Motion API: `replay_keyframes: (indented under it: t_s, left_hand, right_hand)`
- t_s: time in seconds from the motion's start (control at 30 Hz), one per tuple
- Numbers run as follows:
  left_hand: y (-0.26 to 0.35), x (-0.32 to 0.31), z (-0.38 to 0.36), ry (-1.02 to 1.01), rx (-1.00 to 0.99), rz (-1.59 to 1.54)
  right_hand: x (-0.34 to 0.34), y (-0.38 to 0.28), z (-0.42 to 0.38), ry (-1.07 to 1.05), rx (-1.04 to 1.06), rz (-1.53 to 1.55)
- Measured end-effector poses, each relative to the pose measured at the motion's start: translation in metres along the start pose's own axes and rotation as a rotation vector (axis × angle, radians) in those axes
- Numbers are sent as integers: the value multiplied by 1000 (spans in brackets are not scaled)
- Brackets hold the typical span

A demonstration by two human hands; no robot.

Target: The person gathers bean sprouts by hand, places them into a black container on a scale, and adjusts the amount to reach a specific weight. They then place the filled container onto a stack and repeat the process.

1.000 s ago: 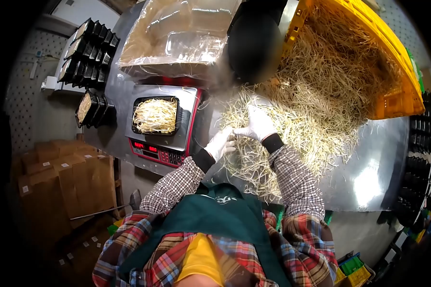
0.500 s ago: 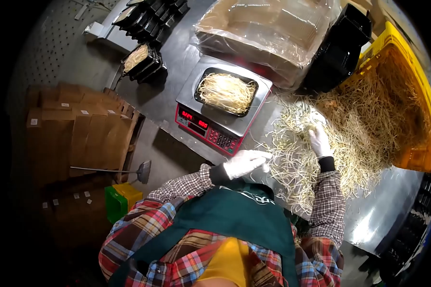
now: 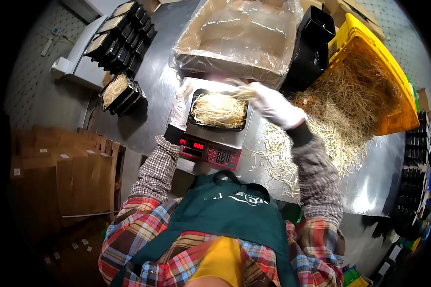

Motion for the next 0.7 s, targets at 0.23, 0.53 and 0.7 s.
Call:
replay_keyframes:
  t_s: [0.23, 0.53, 0.7]
  left_hand:
    - [31, -31, 1, -57, -407, 557]
    - [16, -37, 11, -400, -324, 950]
    - [71, -5, -2, -347, -84, 372]
  right_hand:
    - [-84, -4, 68, 9, -40, -329]
    - [-77, -3, 62, 26, 28, -84]
    - [-41, -5, 16, 173, -108, 98]
Point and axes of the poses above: each hand's wrist, its own z-axis towards the middle knuckle, its own x-axis out of the back of the hand, y = z × x, the point moved 1 cm from there along z, towards the middle knuckle, and after that the axes turned 9 degrees about -y, right-handed, at the moved point
